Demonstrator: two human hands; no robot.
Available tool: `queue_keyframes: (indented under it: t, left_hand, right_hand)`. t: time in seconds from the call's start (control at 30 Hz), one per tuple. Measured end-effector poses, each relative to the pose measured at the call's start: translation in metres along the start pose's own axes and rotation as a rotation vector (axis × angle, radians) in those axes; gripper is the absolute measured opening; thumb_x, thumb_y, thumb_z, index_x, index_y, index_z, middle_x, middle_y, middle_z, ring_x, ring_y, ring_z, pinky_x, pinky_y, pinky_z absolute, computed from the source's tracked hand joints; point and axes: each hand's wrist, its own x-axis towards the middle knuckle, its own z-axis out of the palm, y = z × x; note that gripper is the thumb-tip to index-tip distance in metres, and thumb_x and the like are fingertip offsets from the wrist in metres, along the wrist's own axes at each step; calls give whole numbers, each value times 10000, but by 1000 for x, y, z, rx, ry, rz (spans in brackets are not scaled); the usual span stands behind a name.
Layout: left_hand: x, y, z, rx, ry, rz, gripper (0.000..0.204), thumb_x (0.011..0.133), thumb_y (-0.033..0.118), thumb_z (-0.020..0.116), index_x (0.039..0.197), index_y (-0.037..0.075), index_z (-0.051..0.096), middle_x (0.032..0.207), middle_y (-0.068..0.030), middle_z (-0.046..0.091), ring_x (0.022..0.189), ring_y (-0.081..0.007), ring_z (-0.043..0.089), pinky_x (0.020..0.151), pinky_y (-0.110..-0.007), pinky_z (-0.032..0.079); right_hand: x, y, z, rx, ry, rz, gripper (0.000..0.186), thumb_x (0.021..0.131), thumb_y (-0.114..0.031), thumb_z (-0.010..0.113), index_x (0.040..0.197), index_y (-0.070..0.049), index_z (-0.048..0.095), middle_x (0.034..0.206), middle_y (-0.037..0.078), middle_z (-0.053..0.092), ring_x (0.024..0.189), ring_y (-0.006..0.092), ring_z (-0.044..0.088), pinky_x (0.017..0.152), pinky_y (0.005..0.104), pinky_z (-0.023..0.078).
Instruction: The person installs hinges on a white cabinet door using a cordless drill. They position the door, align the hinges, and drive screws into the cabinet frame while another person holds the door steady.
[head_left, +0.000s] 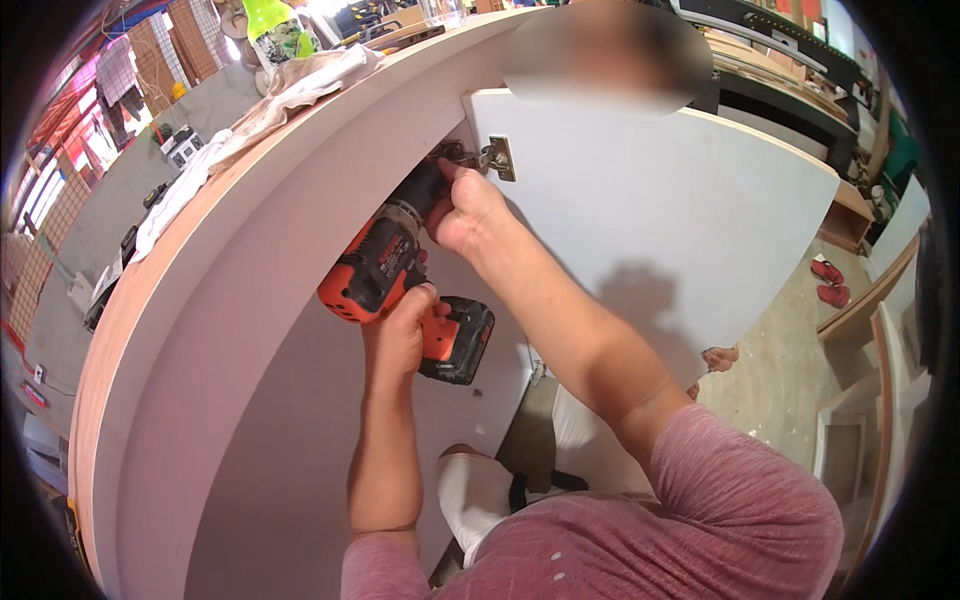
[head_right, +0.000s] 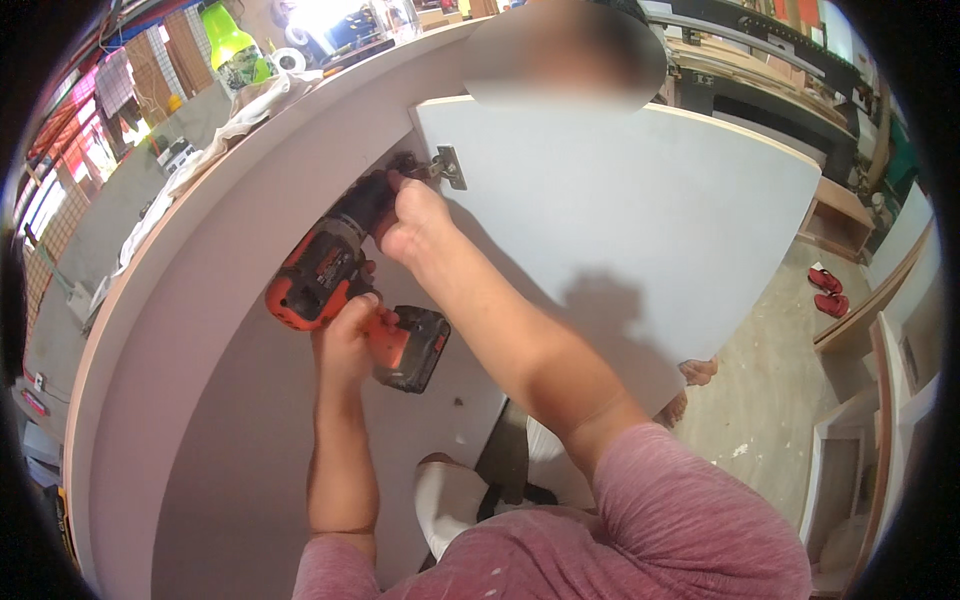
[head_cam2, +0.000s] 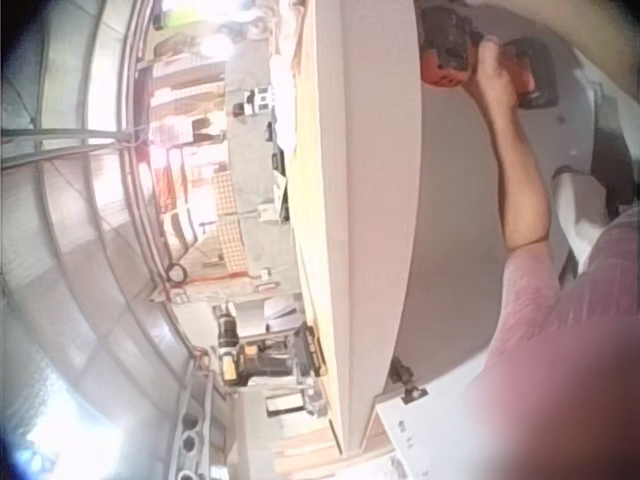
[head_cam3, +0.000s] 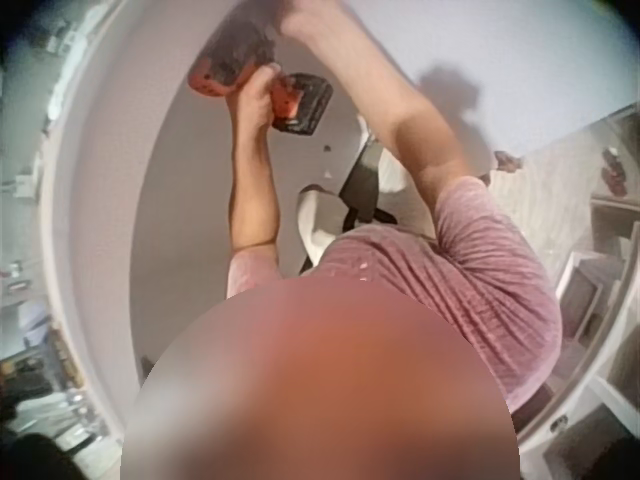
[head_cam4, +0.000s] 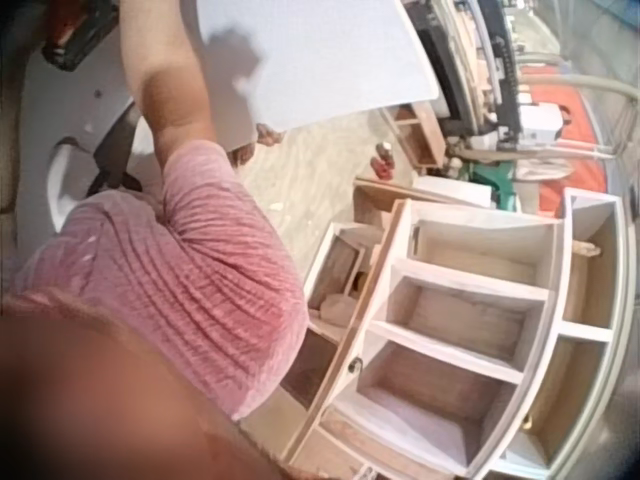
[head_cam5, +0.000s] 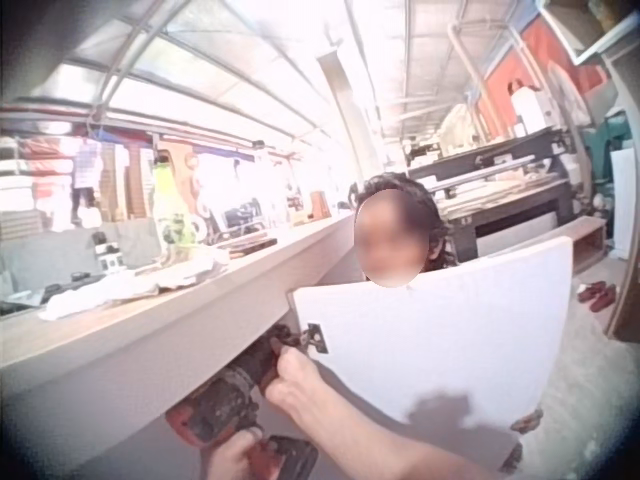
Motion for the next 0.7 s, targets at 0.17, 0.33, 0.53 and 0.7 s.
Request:
queue_keyframes:
  t: [0.17, 0.33, 0.53, 0.7]
  left_hand:
    - [1, 1, -4, -21, -2, -79, 400, 793, 24, 591, 1190, -15, 573, 813, -65, 587, 639, -161, 606, 548, -339, 543]
    - [6, -3, -2, -33, 38, -80, 388, 793, 33, 591, 1179, -5, 590, 799, -56, 591, 633, -156, 606, 555, -328, 537]
    - [12, -1, -5, -17, -8, -34, 389, 789, 45, 615, 1174, -9, 603, 797, -67, 605, 628, -155, 609, 565, -310, 528]
    - [13, -6, -9, -43, 30, -105, 275, 798, 33, 619, 1069, -13, 612, 791, -70, 605, 633, -163, 617, 563, -317, 532]
  right_hand:
    - [-15, -3, -7, -127, -66, 33, 282, 1062, -246, 352, 1167, -42, 517, 1112, 123, 613, 996, 282, 620, 945, 477, 507]
    - [-31, -12, -24, -380, -221, 129, 357, 1043, -346, 404, 1180, -38, 522, 1113, 154, 614, 983, 305, 599, 873, 466, 493]
    - [-36, -18, -43, -563, -50, -8, 383, 1017, -381, 479, 1165, -31, 515, 966, 137, 597, 898, 282, 599, 808, 440, 490]
    - [-37, -12, -39, -590, -249, 14, 473, 1000, -487, 480, 1186, -55, 524, 1019, 138, 615, 890, 267, 605, 808, 425, 482]
